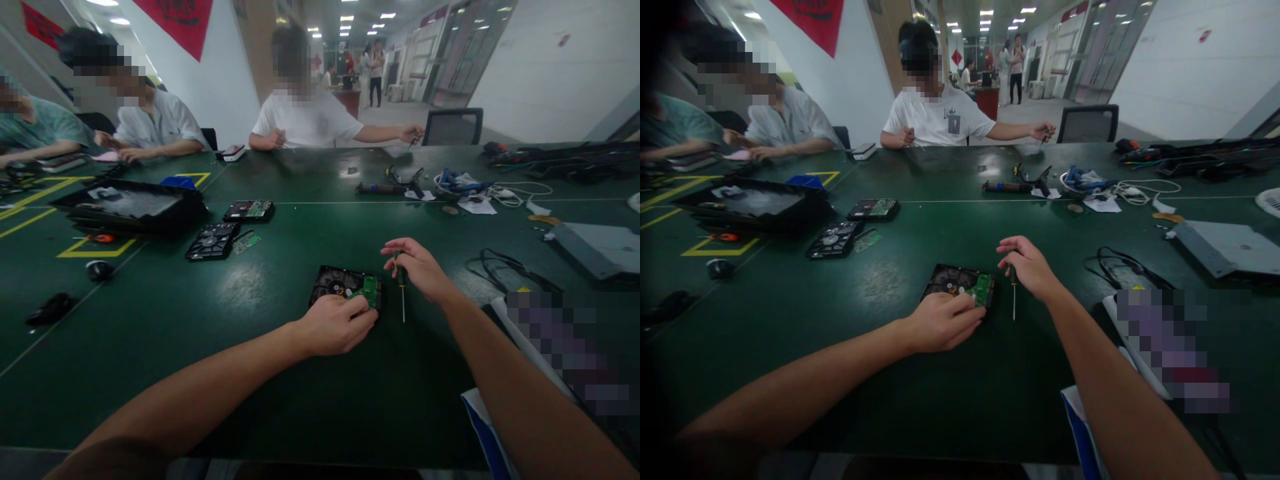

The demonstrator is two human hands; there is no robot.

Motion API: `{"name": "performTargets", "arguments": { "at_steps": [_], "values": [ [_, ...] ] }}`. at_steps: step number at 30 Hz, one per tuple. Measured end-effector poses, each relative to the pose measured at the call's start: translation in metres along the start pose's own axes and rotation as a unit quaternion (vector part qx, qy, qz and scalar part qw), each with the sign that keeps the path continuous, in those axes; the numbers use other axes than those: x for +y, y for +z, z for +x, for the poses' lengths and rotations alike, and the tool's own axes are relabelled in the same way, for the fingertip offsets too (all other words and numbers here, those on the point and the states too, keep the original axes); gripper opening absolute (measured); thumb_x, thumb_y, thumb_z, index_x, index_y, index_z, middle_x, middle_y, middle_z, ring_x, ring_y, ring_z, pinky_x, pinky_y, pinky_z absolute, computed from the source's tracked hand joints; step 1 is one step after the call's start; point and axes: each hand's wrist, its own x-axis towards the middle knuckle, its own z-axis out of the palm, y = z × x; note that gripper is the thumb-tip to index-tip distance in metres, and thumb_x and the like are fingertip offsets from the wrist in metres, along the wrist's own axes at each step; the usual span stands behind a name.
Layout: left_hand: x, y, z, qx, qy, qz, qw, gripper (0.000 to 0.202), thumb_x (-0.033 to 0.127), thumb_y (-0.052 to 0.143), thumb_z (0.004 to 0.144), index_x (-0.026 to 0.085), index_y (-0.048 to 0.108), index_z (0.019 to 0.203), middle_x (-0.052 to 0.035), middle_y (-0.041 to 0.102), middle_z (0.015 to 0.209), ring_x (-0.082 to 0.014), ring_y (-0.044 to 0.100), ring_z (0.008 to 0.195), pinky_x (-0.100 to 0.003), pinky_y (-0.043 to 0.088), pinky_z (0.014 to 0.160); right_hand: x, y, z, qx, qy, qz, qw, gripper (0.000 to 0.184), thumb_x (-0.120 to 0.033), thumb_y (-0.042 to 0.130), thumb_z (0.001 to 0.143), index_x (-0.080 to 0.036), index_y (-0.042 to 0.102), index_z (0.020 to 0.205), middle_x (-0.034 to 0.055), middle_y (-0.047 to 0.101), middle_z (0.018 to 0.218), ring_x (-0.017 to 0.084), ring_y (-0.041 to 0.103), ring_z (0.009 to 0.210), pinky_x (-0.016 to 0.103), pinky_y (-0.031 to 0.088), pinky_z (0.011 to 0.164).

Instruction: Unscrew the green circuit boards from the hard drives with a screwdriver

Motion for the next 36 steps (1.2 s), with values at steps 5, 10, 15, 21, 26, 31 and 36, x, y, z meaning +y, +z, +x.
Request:
{"name": "performTargets", "arguments": {
  "at_steps": [5,10,15,21,26,31,36],
  "values": [
    [0.002,0.003,0.001,-0.008,-0.043,0.009,0.999,0.038,0.041,0.044,0.110,0.016,0.062,0.133,-0.0115,0.065,0.118,-0.0175,0.070,0.081,-0.032,0.061,0.069,-0.001,0.000,0.000,0.150,-0.176,-0.043,0.972,0.044,-0.024,0.068,0.087,-0.024,0.053,0.129,0.0113,0.065,0.136,0.021,0.076,0.098,0.040,0.065,0.084],
    [0.002,0.006,0.003,-0.004,-0.045,0.020,0.999,0.045,0.045,0.046,0.109,0.013,0.060,0.138,-0.0161,0.065,0.133,-0.0224,0.074,0.092,-0.035,0.063,0.074,-0.012,0.008,-0.011,0.208,-0.296,-0.097,0.927,0.044,-0.027,0.073,0.092,-0.025,0.056,0.132,0.0101,0.065,0.133,0.025,0.074,0.115,0.046,0.061,0.105],
    [0.002,0.007,0.004,-0.017,-0.051,0.030,0.998,0.041,0.045,0.049,0.109,0.013,0.066,0.128,-0.0147,0.067,0.131,-0.0225,0.074,0.088,-0.036,0.063,0.072,-0.012,0.013,-0.015,0.176,-0.296,-0.180,0.922,0.044,-0.032,0.070,0.096,-0.026,0.057,0.138,0.0109,0.067,0.132,0.026,0.076,0.110,0.045,0.065,0.098],
    [0.003,0.003,0.004,-0.048,-0.043,0.033,0.997,0.041,0.046,0.051,0.108,0.013,0.064,0.131,-0.0166,0.064,0.135,-0.0241,0.074,0.092,-0.037,0.063,0.075,-0.010,0.011,-0.015,0.137,-0.287,-0.292,0.902,0.061,-0.028,0.062,0.097,-0.028,0.045,0.155,0.0126,0.066,0.139,0.029,0.075,0.106,0.047,0.067,0.091],
    [0.005,0.007,0.002,-0.044,-0.046,0.053,0.997,0.036,0.039,0.050,0.110,0.012,0.063,0.131,-0.0188,0.064,0.135,-0.0241,0.074,0.095,-0.037,0.063,0.077,-0.010,0.014,-0.017,0.190,-0.300,-0.267,0.896,0.066,-0.031,0.065,0.097,-0.030,0.039,0.158,0.0130,0.063,0.141,0.028,0.074,0.101,0.047,0.068,0.088],
    [0.004,0.009,0.002,-0.043,-0.047,0.053,0.997,0.036,0.041,0.051,0.110,0.014,0.063,0.131,-0.0178,0.064,0.134,-0.0229,0.074,0.090,-0.037,0.063,0.076,-0.014,0.017,-0.021,0.229,-0.324,-0.237,0.887,0.068,-0.036,0.069,0.096,-0.033,0.040,0.157,0.0129,0.061,0.139,0.029,0.074,0.099,0.047,0.069,0.084],
    [0.003,0.008,0.003,-0.051,-0.051,0.054,0.996,0.036,0.041,0.051,0.110,0.015,0.063,0.131,-0.0161,0.064,0.134,-0.0222,0.073,0.086,-0.037,0.063,0.074,-0.014,0.021,-0.023,0.207,-0.312,-0.224,0.900,0.067,-0.038,0.069,0.096,-0.034,0.040,0.156,0.0122,0.062,0.137,0.027,0.075,0.097,0.047,0.069,0.085]
  ]
}}
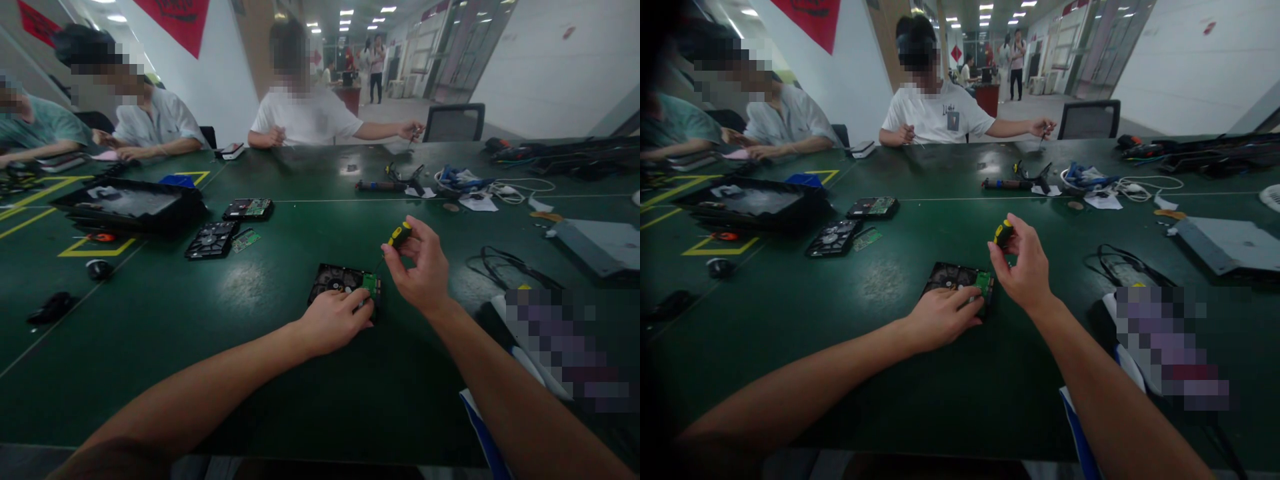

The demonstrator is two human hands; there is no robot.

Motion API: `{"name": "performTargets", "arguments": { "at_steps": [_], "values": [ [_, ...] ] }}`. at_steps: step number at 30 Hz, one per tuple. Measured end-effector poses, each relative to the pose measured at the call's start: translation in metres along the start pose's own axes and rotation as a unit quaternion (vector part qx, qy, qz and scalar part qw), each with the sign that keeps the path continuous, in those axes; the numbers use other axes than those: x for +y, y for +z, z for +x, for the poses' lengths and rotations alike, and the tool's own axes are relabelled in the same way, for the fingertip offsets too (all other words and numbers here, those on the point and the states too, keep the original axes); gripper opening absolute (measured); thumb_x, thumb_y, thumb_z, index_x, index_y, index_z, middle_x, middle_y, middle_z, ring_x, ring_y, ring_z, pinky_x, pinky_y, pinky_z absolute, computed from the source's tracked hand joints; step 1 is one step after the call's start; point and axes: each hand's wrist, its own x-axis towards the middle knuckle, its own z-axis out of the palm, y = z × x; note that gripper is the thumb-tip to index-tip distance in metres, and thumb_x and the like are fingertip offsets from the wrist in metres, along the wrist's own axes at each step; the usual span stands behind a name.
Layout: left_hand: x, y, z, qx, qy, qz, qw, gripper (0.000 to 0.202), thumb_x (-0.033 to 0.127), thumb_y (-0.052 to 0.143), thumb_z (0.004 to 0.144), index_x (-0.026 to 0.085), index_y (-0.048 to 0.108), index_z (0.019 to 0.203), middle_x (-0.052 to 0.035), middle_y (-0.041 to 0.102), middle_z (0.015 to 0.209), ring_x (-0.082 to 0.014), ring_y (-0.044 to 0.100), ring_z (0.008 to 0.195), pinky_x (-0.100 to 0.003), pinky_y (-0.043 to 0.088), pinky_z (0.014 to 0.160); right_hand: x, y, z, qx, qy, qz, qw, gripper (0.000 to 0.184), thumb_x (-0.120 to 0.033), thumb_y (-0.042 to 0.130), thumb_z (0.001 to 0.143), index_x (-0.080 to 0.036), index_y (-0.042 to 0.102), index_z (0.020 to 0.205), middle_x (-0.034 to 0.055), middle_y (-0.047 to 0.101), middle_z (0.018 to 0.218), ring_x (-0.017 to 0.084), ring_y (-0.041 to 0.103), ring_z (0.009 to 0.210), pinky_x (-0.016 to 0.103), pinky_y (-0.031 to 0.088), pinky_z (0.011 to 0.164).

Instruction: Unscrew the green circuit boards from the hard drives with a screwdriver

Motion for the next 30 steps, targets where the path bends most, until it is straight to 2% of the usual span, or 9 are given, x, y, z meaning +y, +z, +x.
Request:
{"name": "performTargets", "arguments": {
  "at_steps": [10,18,21,25,30],
  "values": [
    [0.000,-0.001,0.000,-0.002,-0.001,-0.014,1.000,0.034,0.041,0.055,0.108,0.015,0.062,0.130,-0.0165,0.063,0.133,-0.0233,0.074,0.092,-0.037,0.063,0.076,0.002,0.002,-0.001,-0.021,0.005,-0.011,1.000,0.066,-0.039,0.068,0.098,-0.032,0.039,0.157,0.0122,0.064,0.136,0.027,0.075,0.096,0.045,0.070,0.084],
    [0.000,0.000,-0.001,0.010,0.005,0.007,1.000,0.035,0.042,0.052,0.110,0.015,0.063,0.131,-0.0150,0.065,0.133,-0.0220,0.074,0.088,-0.036,0.063,0.074,0.000,0.002,-0.002,-0.041,-0.011,-0.009,0.999,0.072,-0.036,0.067,0.098,-0.033,0.035,0.161,0.0135,0.060,0.146,0.029,0.075,0.102,0.046,0.069,0.089],
    [-0.001,-0.001,0.000,0.010,0.008,0.011,1.000,0.032,0.037,0.056,0.109,0.015,0.063,0.131,-0.0157,0.066,0.133,-0.0220,0.074,0.089,-0.036,0.063,0.076,-0.001,0.003,-0.003,-0.047,-0.008,-0.013,0.999,0.073,-0.036,0.066,0.098,-0.033,0.032,0.162,0.0135,0.059,0.149,0.029,0.075,0.106,0.047,0.069,0.091],
    [-0.012,0.001,0.003,0.001,0.018,0.008,1.000,0.030,0.032,0.061,0.106,0.016,0.064,0.131,-0.0146,0.066,0.135,-0.0224,0.074,0.094,-0.037,0.062,0.082,0.000,0.004,-0.002,-0.033,-0.012,-0.018,0.999,0.070,-0.037,0.065,0.099,-0.033,0.033,0.161,0.0128,0.059,0.149,0.029,0.076,0.105,0.047,0.069,0.091],
    [-0.030,0.008,0.007,0.020,0.023,0.017,0.999,0.030,0.034,0.062,0.107,0.021,0.066,0.133,-0.0086,0.065,0.143,-0.0236,0.072,0.104,-0.038,0.060,0.090,0.008,0.007,-0.001,-0.023,-0.018,-0.005,1.000,0.071,-0.035,0.063,0.101,-0.032,0.030,0.164,0.0135,0.056,0.155,0.029,0.075,0.111,0.048,0.068,0.095]
  ]
}}
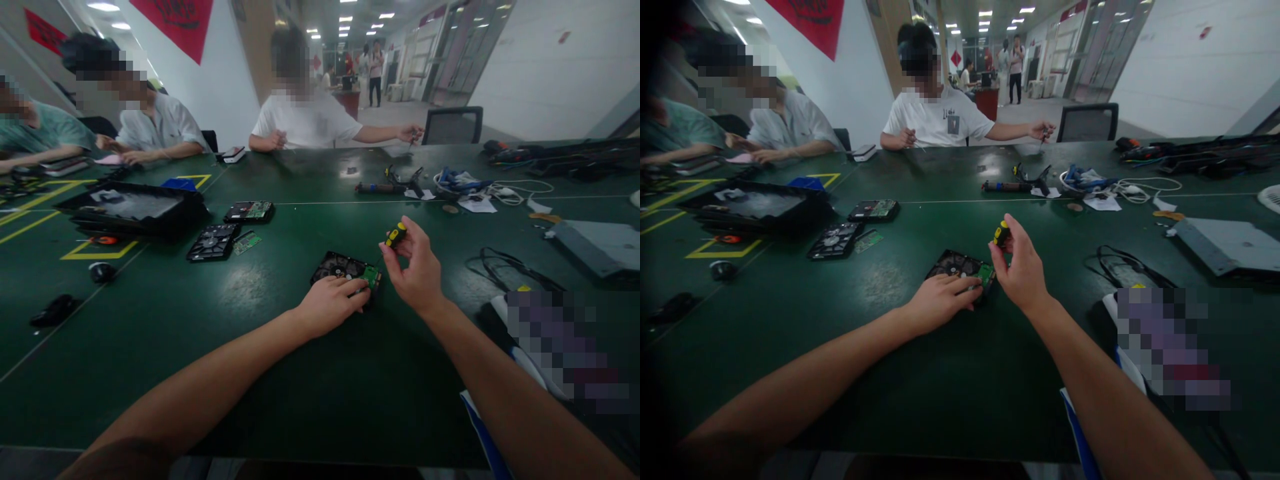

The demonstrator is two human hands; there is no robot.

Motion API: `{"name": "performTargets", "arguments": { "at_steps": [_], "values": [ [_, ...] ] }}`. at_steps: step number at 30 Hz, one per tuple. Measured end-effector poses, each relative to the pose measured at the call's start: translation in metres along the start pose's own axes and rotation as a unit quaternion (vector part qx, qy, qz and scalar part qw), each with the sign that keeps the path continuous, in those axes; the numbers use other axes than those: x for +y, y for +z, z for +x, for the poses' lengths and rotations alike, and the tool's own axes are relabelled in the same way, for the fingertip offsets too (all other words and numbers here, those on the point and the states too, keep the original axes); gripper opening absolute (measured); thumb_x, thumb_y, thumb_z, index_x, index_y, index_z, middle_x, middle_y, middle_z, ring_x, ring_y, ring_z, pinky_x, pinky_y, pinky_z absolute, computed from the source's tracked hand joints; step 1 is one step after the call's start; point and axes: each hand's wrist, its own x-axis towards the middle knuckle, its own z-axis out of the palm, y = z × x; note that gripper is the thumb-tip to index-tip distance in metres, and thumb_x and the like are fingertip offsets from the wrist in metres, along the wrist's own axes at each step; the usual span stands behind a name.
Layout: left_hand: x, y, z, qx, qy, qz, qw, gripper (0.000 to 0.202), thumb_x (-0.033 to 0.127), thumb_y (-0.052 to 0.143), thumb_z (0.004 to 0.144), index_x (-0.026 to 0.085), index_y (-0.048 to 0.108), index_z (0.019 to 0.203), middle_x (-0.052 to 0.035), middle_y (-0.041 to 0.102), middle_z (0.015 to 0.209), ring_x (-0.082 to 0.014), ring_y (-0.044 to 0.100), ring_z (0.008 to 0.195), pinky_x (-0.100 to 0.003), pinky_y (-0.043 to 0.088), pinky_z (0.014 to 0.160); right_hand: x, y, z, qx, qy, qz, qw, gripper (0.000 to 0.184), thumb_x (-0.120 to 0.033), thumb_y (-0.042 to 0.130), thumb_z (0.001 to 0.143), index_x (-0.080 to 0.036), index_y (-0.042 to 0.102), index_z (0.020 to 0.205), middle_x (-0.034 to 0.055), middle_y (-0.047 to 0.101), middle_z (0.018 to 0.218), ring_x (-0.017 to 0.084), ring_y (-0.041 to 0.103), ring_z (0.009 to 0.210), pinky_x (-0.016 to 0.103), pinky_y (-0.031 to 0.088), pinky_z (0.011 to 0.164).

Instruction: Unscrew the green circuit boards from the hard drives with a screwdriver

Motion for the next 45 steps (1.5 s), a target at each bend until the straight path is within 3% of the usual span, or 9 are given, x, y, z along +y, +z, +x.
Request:
{"name": "performTargets", "arguments": {
  "at_steps": [4,9,18,26,29,38,45],
  "values": [
    [-0.003,0.005,0.000,0.014,-0.010,0.015,1.000,0.030,0.037,0.060,0.108,0.022,0.067,0.134,-0.0081,0.066,0.144,-0.0241,0.071,0.106,-0.037,0.058,0.087,0.010,0.003,0.000,0.008,-0.022,0.036,0.999,0.071,-0.033,0.060,0.103,-0.032,0.028,0.165,0.0128,0.055,0.157,0.030,0.074,0.117,0.050,0.067,0.099],
    [-0.001,0.009,-0.002,0.033,-0.007,0.014,0.999,0.030,0.037,0.057,0.109,0.022,0.067,0.133,-0.0068,0.067,0.143,-0.0227,0.070,0.105,-0.037,0.056,0.085,0.012,0.004,0.002,-0.005,-0.032,0.043,0.999,0.070,-0.033,0.056,0.105,-0.033,0.024,0.167,0.0124,0.060,0.151,0.028,0.076,0.110,0.050,0.068,0.096],
    [-0.002,0.006,-0.002,0.026,-0.012,-0.005,1.000,0.031,0.038,0.055,0.110,0.021,0.067,0.134,-0.0097,0.067,0.143,-0.0218,0.071,0.104,-0.035,0.055,0.084,0.006,0.001,0.003,0.050,-0.052,-0.040,0.997,0.067,-0.037,0.071,0.098,-0.035,0.042,0.158,0.0107,0.068,0.132,0.023,0.073,0.086,0.042,0.070,0.074],
    [-0.002,0.010,-0.002,0.035,-0.018,-0.017,0.999,0.031,0.038,0.056,0.110,0.022,0.068,0.133,-0.0083,0.067,0.143,-0.0221,0.071,0.106,-0.035,0.054,0.082,0.006,-0.002,0.001,0.016,-0.033,0.018,0.999,0.067,-0.024,0.053,0.103,-0.031,0.030,0.165,0.0138,0.061,0.150,0.028,0.074,0.117,0.050,0.067,0.096],
    [-0.003,0.011,-0.002,0.036,-0.018,-0.021,0.999,0.031,0.039,0.056,0.109,0.022,0.067,0.133,-0.0078,0.067,0.144,-0.0222,0.071,0.107,-0.035,0.055,0.083,0.007,-0.003,0.001,0.024,-0.028,0.014,0.999,0.064,-0.022,0.052,0.103,-0.030,0.033,0.164,0.0135,0.062,0.149,0.026,0.076,0.113,0.049,0.066,0.098],
    [-0.003,0.012,-0.003,0.027,-0.021,-0.023,0.999,0.034,0.040,0.059,0.108,0.023,0.067,0.135,-0.0100,0.066,0.143,-0.0234,0.071,0.109,-0.037,0.056,0.088,0.003,-0.003,0.002,0.063,-0.036,-0.027,0.997,0.062,-0.026,0.062,0.098,-0.028,0.043,0.157,0.0133,0.066,0.131,0.025,0.075,0.095,0.041,0.070,0.072],
    [-0.003,0.010,-0.002,0.030,-0.020,-0.027,0.999,0.033,0.040,0.056,0.109,0.022,0.067,0.135,-0.0083,0.067,0.143,-0.0233,0.071,0.108,-0.037,0.055,0.085,-0.002,-0.009,0.005,0.072,-0.046,-0.045,0.995,0.057,-0.026,0.065,0.096,-0.026,0.050,0.151,0.0116,0.067,0.125,0.022,0.072,0.088,0.038,0.068,0.070]
  ]
}}
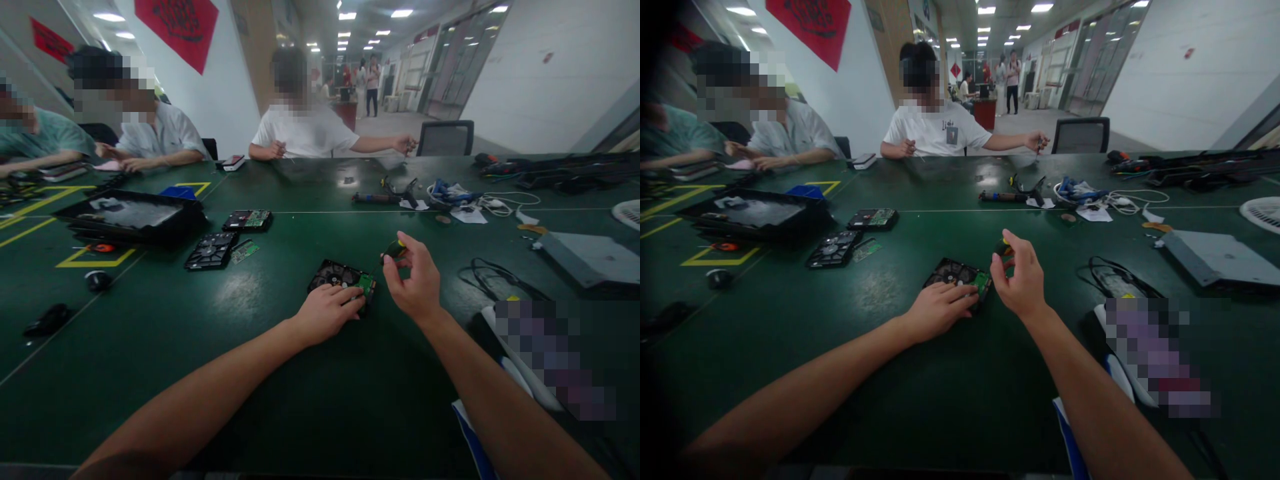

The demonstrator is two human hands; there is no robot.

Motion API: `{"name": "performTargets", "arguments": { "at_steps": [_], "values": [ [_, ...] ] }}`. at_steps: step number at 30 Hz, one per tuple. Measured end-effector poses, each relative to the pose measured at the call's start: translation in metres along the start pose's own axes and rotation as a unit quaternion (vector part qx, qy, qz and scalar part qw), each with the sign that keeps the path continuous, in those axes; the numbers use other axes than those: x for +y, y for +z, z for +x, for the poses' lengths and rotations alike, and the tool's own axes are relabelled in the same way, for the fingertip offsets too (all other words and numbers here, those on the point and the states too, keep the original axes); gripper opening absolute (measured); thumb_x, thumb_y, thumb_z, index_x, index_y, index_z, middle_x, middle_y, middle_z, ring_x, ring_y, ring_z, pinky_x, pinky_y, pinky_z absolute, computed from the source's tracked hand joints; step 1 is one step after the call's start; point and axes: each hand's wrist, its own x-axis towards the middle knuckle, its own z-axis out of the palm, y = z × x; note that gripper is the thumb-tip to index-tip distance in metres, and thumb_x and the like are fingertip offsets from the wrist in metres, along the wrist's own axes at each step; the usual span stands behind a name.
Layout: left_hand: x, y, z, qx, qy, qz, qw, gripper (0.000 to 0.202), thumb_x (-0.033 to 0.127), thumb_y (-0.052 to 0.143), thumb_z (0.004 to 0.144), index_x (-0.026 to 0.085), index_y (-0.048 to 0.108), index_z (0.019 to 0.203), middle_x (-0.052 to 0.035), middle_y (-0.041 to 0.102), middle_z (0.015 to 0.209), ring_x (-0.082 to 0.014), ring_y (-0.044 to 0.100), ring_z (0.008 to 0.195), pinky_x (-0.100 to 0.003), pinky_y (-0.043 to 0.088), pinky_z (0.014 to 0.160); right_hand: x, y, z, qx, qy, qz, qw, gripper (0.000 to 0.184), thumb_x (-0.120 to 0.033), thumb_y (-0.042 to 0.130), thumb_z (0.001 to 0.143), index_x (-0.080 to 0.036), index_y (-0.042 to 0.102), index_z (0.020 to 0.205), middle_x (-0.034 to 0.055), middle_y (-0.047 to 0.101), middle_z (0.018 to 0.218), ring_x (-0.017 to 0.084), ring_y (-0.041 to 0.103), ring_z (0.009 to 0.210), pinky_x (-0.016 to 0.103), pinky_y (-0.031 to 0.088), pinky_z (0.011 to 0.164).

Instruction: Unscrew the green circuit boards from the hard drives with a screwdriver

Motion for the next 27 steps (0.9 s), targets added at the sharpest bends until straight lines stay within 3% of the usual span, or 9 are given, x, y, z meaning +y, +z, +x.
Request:
{"name": "performTargets", "arguments": {
  "at_steps": [4,9,12,17,22,27],
  "values": [
    [0.0006,-0.0016,0.0001,0.000,-0.003,-0.001,1.000,0.033,0.040,0.058,0.108,0.022,0.067,0.135,-0.0083,0.067,0.143,-0.0226,0.071,0.109,-0.036,0.055,0.086,0.0002,0.0003,0.0006,-0.008,-0.017,-0.005,1.000,0.056,-0.025,0.061,0.099,-0.028,0.048,0.153,0.0098,0.068,0.119,0.021,0.071,0.086,0.041,0.069,0.075],
    [0.0009,-0.0028,0.0000,-0.012,-0.008,0.001,1.000,0.035,0.041,0.056,0.109,0.023,0.065,0.137,-0.0079,0.066,0.144,-0.0226,0.071,0.108,-0.037,0.056,0.086,0.0031,0.0074,-0.0011,0.007,-0.006,0.024,1.000,0.059,-0.028,0.059,0.101,-0.029,0.042,0.158,0.0132,0.065,0.138,0.027,0.075,0.105,0.047,0.069,0.088],
    [0.0009,-0.0031,0.0000,-0.012,-0.008,0.005,1.000,0.035,0.041,0.056,0.109,0.023,0.065,0.137,-0.0086,0.066,0.144,-0.0235,0.071,0.110,-0.037,0.056,0.088,0.0031,0.0080,-0.0015,0.007,0.000,0.022,1.000,0.059,-0.030,0.060,0.102,-0.028,0.042,0.158,0.0126,0.067,0.138,0.026,0.075,0.106,0.048,0.068,0.092],
    [0.0007,-0.0023,-0.0002,-0.011,-0.005,0.007,1.000,0.035,0.041,0.055,0.109,0.023,0.066,0.137,-0.0082,0.066,0.144,-0.0233,0.071,0.107,-0.037,0.056,0.086,0.0018,0.0043,-0.0001,0.009,-0.021,-0.012,1.000,0.060,-0.029,0.066,0.099,-0.033,0.047,0.156,0.0092,0.070,0.123,0.025,0.073,0.099,0.047,0.068,0.089],
    [0.0001,0.0008,-0.0006,-0.005,-0.006,0.010,1.000,0.035,0.042,0.055,0.109,0.023,0.066,0.136,-0.0084,0.067,0.144,-0.0237,0.072,0.108,-0.038,0.056,0.089,0.0046,0.0075,0.0002,0.005,-0.030,0.008,1.000,0.061,-0.022,0.057,0.101,-0.030,0.041,0.160,0.0129,0.066,0.137,0.027,0.073,0.110,0.049,0.066,0.094],
    [0.0004,-0.0005,-0.0005,-0.006,-0.002,0.007,1.000,0.035,0.041,0.055,0.109,0.022,0.066,0.137,-0.0094,0.066,0.144,-0.0236,0.071,0.109,-0.038,0.057,0.089,0.0074,0.0067,0.0004,0.027,0.006,0.021,0.999,0.060,-0.029,0.067,0.098,-0.028,0.045,0.154,0.0125,0.068,0.131,0.026,0.075,0.098,0.047,0.068,0.085]
  ]
}}
